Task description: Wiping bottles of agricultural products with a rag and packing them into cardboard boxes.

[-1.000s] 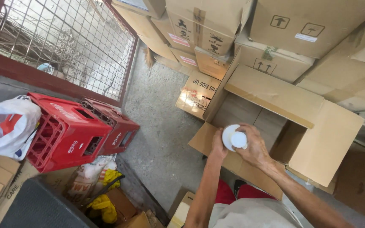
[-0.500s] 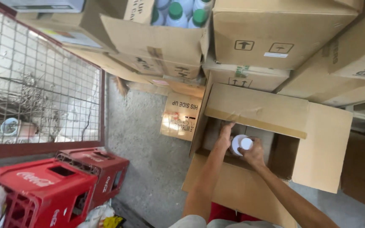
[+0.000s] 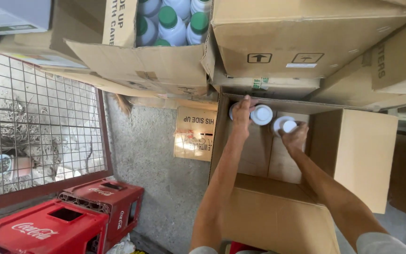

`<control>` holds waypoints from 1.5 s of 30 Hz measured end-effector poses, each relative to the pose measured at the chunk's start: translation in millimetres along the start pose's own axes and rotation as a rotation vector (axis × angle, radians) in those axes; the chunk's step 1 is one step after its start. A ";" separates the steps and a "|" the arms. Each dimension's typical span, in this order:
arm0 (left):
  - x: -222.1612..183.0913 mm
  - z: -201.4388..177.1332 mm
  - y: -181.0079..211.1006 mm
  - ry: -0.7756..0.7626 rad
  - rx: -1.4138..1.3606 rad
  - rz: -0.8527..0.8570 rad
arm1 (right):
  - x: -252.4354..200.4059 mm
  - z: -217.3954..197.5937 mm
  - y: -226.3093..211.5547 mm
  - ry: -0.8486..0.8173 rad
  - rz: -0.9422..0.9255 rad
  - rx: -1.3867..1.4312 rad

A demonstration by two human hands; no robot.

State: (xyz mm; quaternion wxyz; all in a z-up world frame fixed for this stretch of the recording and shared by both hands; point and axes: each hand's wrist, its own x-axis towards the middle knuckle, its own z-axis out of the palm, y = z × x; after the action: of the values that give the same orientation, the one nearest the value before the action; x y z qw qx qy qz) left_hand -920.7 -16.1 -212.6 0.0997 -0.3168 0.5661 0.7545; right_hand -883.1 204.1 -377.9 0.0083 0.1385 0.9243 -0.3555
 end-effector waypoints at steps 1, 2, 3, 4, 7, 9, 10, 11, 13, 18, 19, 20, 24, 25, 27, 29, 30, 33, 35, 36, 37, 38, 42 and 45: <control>-0.1 -0.4 -1.0 0.018 -0.020 -0.019 | 9.5 5.9 0.7 0.029 -0.026 -0.007; -4.9 0.6 -7.3 0.017 -0.017 -0.019 | 17.9 8.9 -4.6 0.030 -0.023 -0.005; -10.3 1.6 -13.5 0.053 -0.034 -0.058 | 26.0 11.6 -10.1 0.023 0.008 0.027; -16.4 2.8 -20.0 0.089 -0.053 -0.097 | 33.9 13.4 -15.2 0.015 0.038 0.059; -29.9 7.6 -42.7 0.088 -0.197 -0.020 | 49.2 28.3 -8.0 -0.166 0.355 0.121; -36.4 14.5 -64.1 0.101 -0.241 0.076 | 43.9 26.0 -15.7 -0.185 0.441 0.288; -38.8 20.3 -73.4 0.109 -0.284 0.179 | 44.1 22.8 -20.0 -0.196 0.519 0.461; -47.1 28.6 -70.7 0.104 -0.287 0.179 | 44.5 20.6 -18.2 -0.191 0.518 0.459; -64.9 43.6 -65.0 -0.009 -0.238 0.345 | 43.8 17.2 -15.4 -0.232 0.473 0.451; -84.2 46.7 -75.2 0.018 0.376 0.311 | 16.9 17.6 12.6 -0.220 -0.078 -0.016; -90.3 40.4 -85.4 0.050 0.734 0.382 | -0.3 12.3 17.2 -0.293 -0.340 -0.316; -93.9 35.5 -87.0 0.066 0.726 0.393 | -13.5 -2.6 -1.0 -0.291 -0.360 -0.315; -135.4 11.9 -92.0 0.126 0.991 0.290 | -79.7 -85.7 -82.4 -0.331 -0.715 -0.440; -149.6 4.3 -92.5 0.181 1.052 0.325 | -97.0 -109.8 -105.7 -0.466 -0.730 -0.371; -181.9 -8.4 -102.5 0.258 1.018 0.371 | -121.1 -138.4 -124.0 -0.531 -0.798 -0.383; -207.2 -15.8 -105.0 0.326 0.992 0.446 | -133.1 -157.1 -135.4 -0.565 -0.863 -0.396; -228.1 -17.0 -109.1 0.369 0.985 0.457 | -142.7 -165.7 -133.5 -0.579 -0.917 -0.351; -284.6 -17.5 -118.0 0.502 0.952 0.521 | -168.3 -192.6 -139.5 -0.603 -1.055 -0.294; -310.9 -16.8 -123.6 0.589 0.929 0.583 | -181.1 -207.9 -146.9 -0.599 -1.140 -0.280; -322.0 -16.6 -128.4 0.618 0.950 0.561 | -187.5 -214.1 -149.6 -0.615 -1.194 -0.296; -333.3 -17.2 -133.4 0.647 0.971 0.537 | -194.8 -219.9 -152.6 -0.630 -1.249 -0.312; -345.1 -15.8 -137.7 0.701 0.956 0.521 | -201.6 -224.4 -153.8 -0.653 -1.297 -0.304; -396.7 -22.7 -150.2 0.816 0.995 0.376 | -237.6 -227.8 -169.9 -0.701 -1.484 -0.331; -421.4 -37.3 -154.0 0.908 0.898 0.318 | -264.4 -211.8 -192.5 -0.739 -1.594 -0.316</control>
State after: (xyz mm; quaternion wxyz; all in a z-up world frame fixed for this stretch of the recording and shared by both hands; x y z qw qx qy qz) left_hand -500.2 89.6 -91.3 -0.1395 -0.4439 0.8515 0.2419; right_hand -661.7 141.1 -63.5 0.0749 -0.6715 0.7226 -0.1462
